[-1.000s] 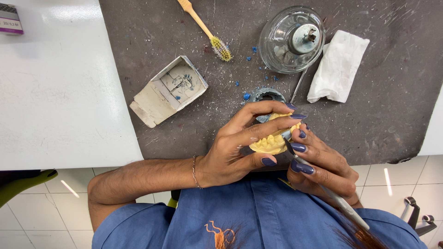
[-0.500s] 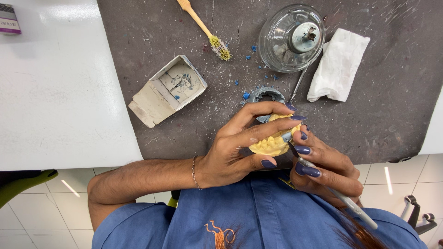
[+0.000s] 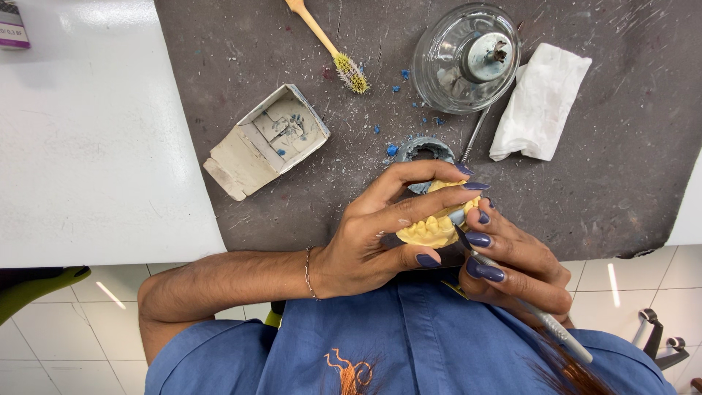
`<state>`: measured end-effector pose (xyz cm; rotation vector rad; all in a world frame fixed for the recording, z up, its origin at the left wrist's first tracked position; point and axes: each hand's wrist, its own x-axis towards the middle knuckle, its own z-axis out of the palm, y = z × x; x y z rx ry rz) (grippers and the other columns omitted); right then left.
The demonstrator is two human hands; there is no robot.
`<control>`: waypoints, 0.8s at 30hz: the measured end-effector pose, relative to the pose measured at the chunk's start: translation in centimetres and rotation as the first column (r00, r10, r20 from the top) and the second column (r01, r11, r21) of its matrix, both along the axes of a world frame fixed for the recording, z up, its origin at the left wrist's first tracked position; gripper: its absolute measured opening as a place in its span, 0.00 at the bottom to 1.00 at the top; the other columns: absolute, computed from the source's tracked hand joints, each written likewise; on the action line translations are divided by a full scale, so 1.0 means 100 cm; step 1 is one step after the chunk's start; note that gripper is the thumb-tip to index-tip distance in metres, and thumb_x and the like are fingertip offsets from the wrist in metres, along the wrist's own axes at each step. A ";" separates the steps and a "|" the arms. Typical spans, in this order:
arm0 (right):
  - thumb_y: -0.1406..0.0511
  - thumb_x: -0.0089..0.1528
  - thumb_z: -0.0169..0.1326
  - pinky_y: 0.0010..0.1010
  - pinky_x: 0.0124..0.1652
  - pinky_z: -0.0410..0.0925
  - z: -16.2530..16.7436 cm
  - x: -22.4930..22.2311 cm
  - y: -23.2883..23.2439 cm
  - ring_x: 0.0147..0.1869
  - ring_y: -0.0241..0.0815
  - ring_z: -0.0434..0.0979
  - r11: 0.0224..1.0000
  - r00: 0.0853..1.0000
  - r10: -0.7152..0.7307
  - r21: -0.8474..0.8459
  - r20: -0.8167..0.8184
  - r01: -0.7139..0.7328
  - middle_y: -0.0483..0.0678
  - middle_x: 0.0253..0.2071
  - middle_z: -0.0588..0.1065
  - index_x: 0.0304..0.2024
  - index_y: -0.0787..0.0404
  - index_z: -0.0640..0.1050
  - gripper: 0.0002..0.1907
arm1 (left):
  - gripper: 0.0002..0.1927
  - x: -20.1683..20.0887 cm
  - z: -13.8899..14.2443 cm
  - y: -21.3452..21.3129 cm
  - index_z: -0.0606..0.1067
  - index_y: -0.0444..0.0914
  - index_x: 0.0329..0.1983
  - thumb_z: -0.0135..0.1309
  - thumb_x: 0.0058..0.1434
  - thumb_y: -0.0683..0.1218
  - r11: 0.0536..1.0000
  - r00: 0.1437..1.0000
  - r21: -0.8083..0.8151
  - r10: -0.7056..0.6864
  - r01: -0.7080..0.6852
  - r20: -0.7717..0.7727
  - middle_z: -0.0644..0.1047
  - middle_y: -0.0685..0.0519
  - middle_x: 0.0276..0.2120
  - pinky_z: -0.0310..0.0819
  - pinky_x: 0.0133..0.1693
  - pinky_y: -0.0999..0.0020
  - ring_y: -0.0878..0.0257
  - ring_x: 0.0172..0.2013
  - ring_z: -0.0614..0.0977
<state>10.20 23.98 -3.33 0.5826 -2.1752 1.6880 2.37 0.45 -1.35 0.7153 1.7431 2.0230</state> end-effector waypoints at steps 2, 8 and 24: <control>0.69 0.59 0.63 0.57 0.68 0.70 -0.008 -0.001 0.000 0.66 0.55 0.76 1.000 0.999 -0.022 0.006 -0.027 0.022 0.51 0.53 0.74 0.48 0.56 0.65 0.21 | 0.26 0.000 -0.001 0.000 0.70 0.44 0.70 0.54 0.75 0.59 1.000 1.000 0.002 0.000 0.000 0.004 0.67 0.50 0.68 0.71 0.69 0.66 0.60 0.67 0.71; 0.67 0.68 0.54 0.54 0.62 0.74 -0.026 -0.013 -0.014 0.60 0.55 0.82 0.819 0.988 -0.125 -0.571 -0.090 0.052 0.54 0.47 0.77 0.50 0.55 0.61 0.15 | 0.25 0.000 -0.006 0.005 0.69 0.41 0.70 0.46 0.81 0.60 0.995 1.000 0.100 -0.009 0.008 0.017 0.69 0.50 0.68 0.68 0.71 0.64 0.60 0.69 0.68; 0.69 0.68 0.61 0.38 0.38 0.64 0.041 -0.044 0.034 0.44 0.48 0.66 0.705 0.812 -0.540 0.645 0.220 0.295 0.56 0.37 0.73 0.41 0.70 0.76 0.08 | 0.24 0.000 -0.002 0.010 0.52 0.39 0.71 0.37 0.84 0.58 0.934 0.945 0.356 -0.142 0.030 0.295 0.68 0.40 0.67 0.72 0.69 0.64 0.59 0.66 0.71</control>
